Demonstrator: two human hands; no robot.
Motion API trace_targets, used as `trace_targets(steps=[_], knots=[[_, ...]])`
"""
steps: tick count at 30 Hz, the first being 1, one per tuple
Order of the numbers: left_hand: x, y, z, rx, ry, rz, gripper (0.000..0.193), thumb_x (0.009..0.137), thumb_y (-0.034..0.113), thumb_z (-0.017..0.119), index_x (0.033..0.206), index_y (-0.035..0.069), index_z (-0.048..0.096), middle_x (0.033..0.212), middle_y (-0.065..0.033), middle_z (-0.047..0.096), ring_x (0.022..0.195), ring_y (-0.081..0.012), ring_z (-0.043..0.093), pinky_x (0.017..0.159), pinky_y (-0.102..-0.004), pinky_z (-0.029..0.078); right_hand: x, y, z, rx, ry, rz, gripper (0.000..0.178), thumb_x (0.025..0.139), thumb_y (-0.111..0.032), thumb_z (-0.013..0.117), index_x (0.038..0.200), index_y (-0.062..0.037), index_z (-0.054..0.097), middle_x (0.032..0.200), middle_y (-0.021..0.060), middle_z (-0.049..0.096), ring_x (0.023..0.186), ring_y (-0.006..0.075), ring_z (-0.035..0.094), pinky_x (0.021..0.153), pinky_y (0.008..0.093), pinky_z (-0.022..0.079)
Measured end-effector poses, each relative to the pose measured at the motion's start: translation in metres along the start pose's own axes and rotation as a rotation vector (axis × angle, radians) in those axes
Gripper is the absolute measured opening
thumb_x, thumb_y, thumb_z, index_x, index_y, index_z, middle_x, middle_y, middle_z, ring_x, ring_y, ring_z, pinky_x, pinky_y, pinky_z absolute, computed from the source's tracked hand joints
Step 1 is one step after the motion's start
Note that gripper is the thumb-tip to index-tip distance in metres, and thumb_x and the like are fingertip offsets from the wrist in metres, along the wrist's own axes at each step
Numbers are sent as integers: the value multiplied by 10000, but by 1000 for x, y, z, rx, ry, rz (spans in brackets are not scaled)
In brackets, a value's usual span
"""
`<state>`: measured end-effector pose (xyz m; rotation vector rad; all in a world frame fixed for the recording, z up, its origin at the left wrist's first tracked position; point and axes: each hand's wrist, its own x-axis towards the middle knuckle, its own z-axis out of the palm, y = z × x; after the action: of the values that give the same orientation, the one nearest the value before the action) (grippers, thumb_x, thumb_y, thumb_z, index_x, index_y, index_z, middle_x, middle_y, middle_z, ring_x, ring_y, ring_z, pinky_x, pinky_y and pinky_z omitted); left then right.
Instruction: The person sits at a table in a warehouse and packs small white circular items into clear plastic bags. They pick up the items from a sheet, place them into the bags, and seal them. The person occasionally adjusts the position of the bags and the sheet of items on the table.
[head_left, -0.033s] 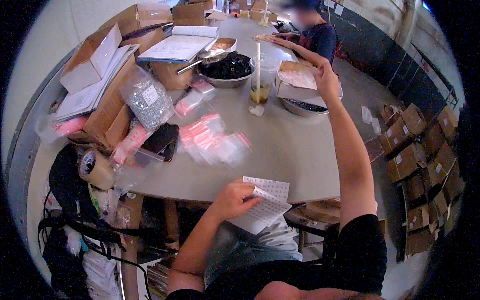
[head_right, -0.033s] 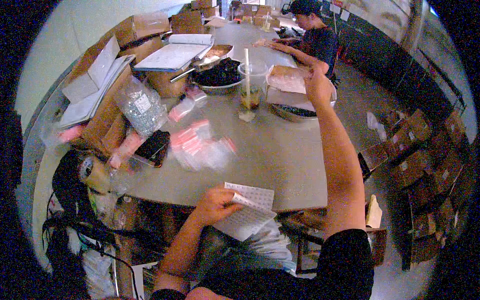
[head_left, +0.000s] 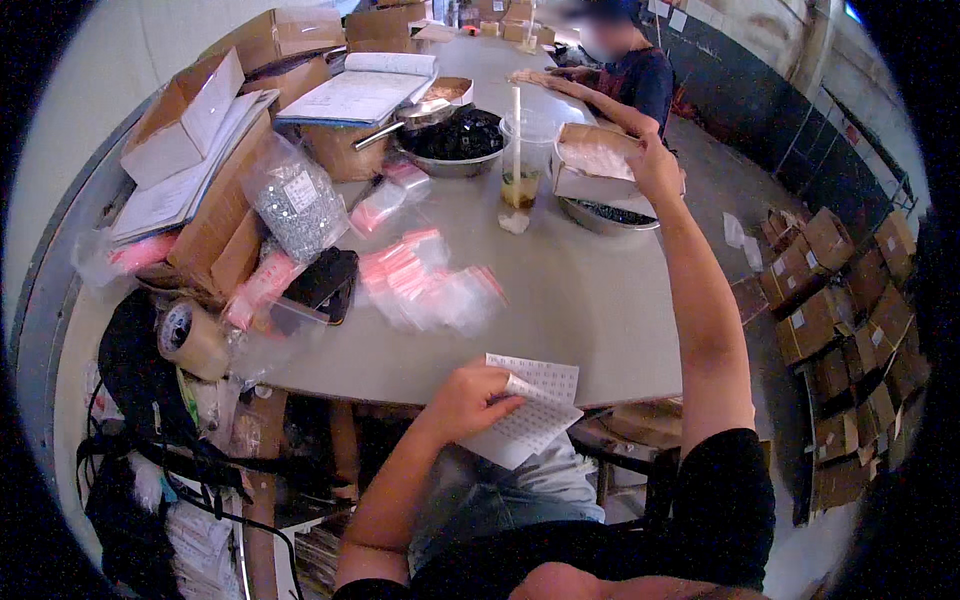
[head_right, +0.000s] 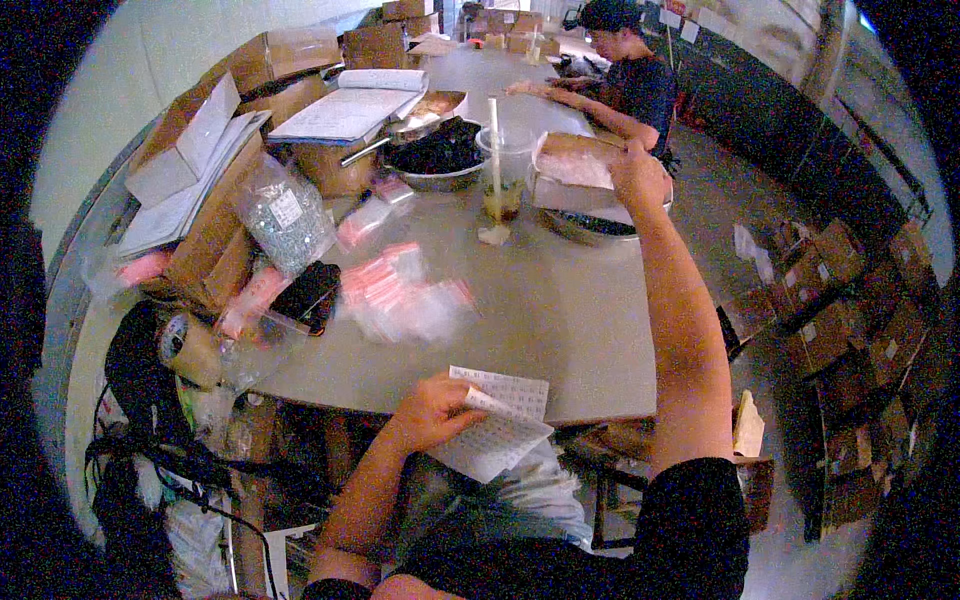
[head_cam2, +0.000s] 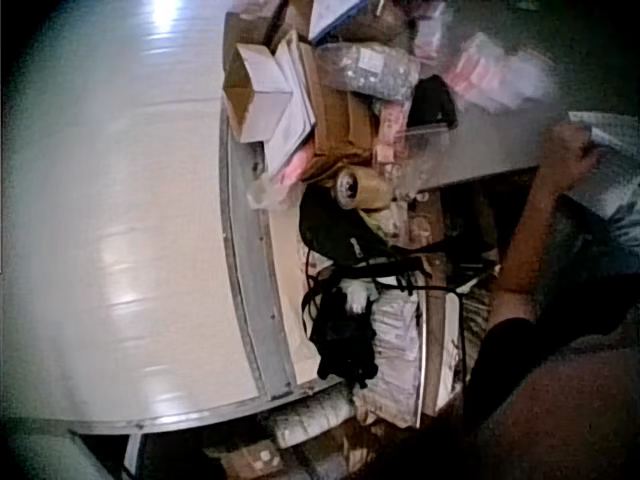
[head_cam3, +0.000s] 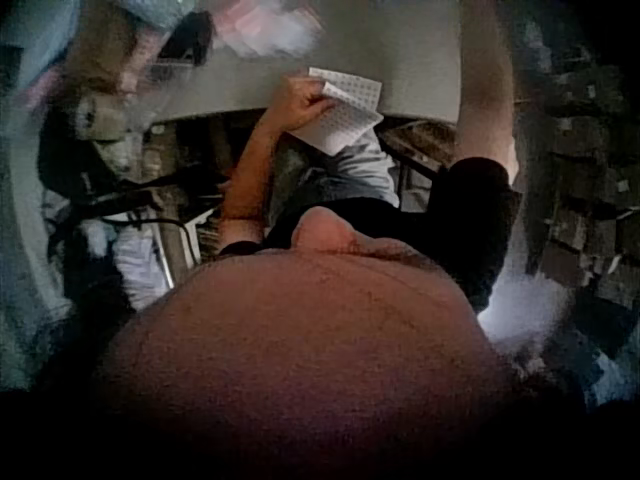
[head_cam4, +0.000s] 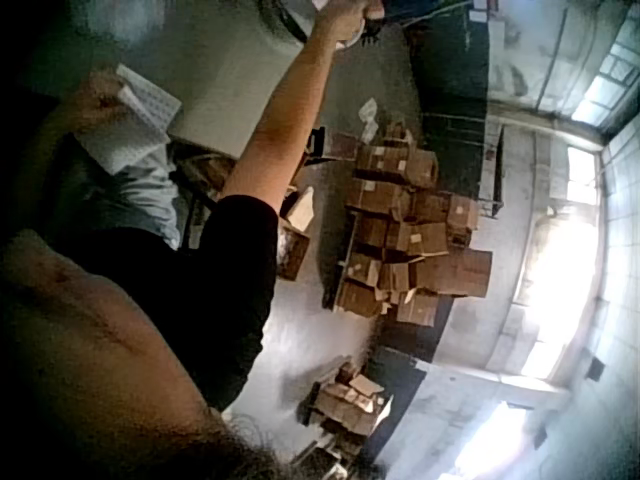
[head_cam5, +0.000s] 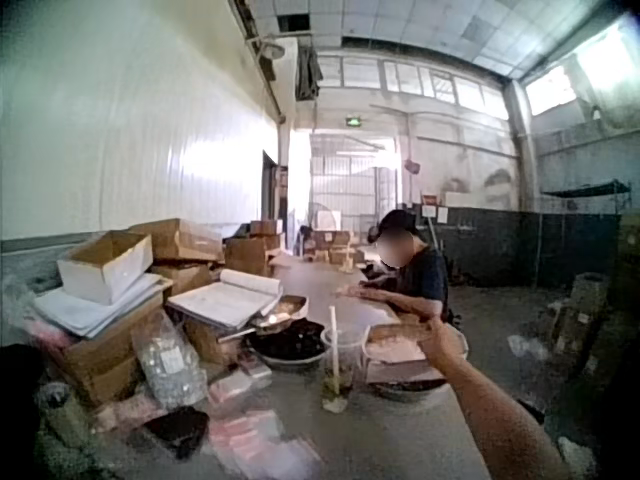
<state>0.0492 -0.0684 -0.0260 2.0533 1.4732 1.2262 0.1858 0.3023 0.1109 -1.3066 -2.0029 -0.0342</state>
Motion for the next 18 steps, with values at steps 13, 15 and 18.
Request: trace_targets(steps=[13,15,18], knots=[[4,5,-5,-85,-54,94,151,758,160,726,817,36,663,853,-118,675,790,-322,630,725,-385,498,-183,-119,78,278,-722,-941,634,900,-471,510,1399,-101,384,1473,153,332,1342,381,321,1068,546,280],[1,6,-5,-112,-57,99,151,751,158,733,805,36,664,857,-115,678,791,-315,634,721,-385,499,-201,-138,77,147,-734,-873,736,886,-585,461,1450,-138,309,1528,116,252,1371,391,267,1057,628,238],[0,5,-6,-133,-70,106,154,746,158,738,793,32,663,872,-113,681,793,-308,638,721,-386,500,-210,-136,62,124,-715,-1046,748,887,-637,395,1468,-181,279,1538,96,235,1390,378,238,1061,642,209]])
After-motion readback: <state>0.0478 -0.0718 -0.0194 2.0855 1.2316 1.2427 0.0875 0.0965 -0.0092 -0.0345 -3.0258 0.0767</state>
